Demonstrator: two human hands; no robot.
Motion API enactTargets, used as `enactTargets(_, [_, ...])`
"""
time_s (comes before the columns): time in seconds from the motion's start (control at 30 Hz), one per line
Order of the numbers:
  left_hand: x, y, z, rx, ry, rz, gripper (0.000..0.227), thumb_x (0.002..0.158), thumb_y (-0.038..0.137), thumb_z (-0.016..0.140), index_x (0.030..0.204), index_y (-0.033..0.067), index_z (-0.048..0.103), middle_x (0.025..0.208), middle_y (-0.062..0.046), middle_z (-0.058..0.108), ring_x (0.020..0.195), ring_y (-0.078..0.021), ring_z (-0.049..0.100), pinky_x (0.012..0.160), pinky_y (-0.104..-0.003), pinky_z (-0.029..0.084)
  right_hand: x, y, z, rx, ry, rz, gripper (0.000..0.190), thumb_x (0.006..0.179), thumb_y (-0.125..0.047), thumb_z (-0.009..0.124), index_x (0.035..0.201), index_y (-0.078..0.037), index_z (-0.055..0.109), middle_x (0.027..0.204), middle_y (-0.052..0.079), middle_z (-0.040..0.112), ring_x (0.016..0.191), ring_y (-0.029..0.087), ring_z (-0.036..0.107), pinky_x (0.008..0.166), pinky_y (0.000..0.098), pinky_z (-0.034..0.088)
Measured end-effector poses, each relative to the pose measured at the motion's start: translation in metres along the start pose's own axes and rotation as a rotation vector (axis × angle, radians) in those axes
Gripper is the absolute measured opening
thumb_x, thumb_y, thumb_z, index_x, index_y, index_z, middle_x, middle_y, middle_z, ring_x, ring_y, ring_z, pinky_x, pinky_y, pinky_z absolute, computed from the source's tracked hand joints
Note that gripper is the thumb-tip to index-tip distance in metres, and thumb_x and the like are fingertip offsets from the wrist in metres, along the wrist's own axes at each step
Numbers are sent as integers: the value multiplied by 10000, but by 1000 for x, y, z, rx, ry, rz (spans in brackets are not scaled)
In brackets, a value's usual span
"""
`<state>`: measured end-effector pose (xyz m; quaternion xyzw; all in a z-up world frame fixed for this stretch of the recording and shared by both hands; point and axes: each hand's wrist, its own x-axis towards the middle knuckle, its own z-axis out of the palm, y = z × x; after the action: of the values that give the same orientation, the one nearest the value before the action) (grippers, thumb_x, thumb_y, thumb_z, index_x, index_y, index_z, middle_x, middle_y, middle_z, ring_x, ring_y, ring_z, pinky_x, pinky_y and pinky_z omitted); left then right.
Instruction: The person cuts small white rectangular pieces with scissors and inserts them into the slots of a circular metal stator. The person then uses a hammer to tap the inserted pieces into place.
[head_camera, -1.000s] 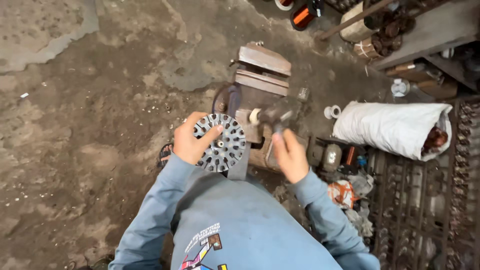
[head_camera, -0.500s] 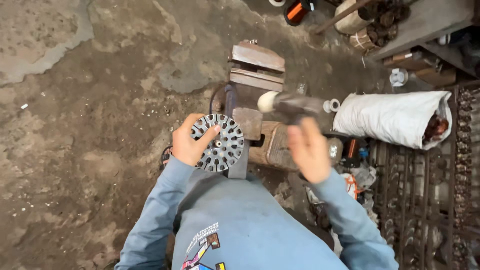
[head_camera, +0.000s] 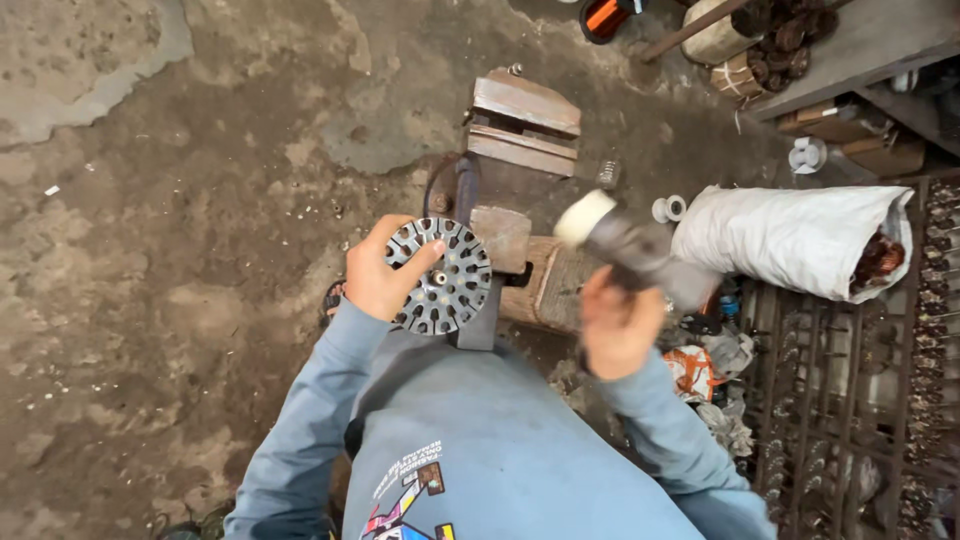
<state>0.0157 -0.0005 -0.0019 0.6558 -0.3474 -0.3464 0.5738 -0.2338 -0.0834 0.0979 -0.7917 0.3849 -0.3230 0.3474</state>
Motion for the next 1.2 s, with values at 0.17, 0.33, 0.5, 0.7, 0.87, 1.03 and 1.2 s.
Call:
enactTargets(0.17, [1,2,-4,-16,-26,-7,378,842,300,843,1085,48,700,903,-108,776,828,-141,742,761,-306,578,10,-10,27,-276,-246,217,223,1074,-193,642,1061,3,536,678,120,546,600,131,469,528,368,426])
enactTargets(0.33, [3,3,-2,-17,3,3,379,850,296,840,1092,42,697,895,-110,771,815,-140,731,763,-307,573,-5,-6,12,80,55,-239,260,1157,-227,495,1222,21,454,959,324,515,871,330,642,745,514,448])
enactTargets(0.5, [0,-6,-1,-5,34,32,403,834,307,844,1093,34,699,900,-102,765,819,-137,722,769,-307,566,-18,23,46,-208,-225,245,282,1016,-226,594,1207,-20,564,648,145,574,532,132,549,523,345,455])
enactTargets(0.7, [-1,-5,1,-12,0,5,406,840,326,836,1091,34,706,894,-93,761,814,-131,702,778,-303,563,-22,4,4,-145,-84,202,320,1073,-259,563,1258,2,569,667,152,568,603,158,504,537,320,436])
enactTargets(0.87, [-1,-11,2,-34,0,19,399,846,320,836,1084,28,703,906,-89,764,829,-117,700,781,-303,560,-21,20,25,-204,-72,102,360,1065,-270,557,1276,21,584,673,89,568,659,71,516,549,317,438])
enactTargets(1.03, [-2,-11,1,-31,17,9,408,831,320,838,1082,28,703,894,-85,763,808,-116,705,761,-296,567,-17,47,17,-182,-50,201,261,1102,-254,606,1083,6,592,719,161,601,649,337,555,543,379,459])
enactTargets(1.2, [-3,-16,5,-35,37,9,420,830,322,847,1095,29,702,908,-84,766,822,-113,701,771,-293,566,-33,51,15,-206,-93,30,288,1078,-289,571,1121,-4,558,729,176,595,641,407,598,551,396,434])
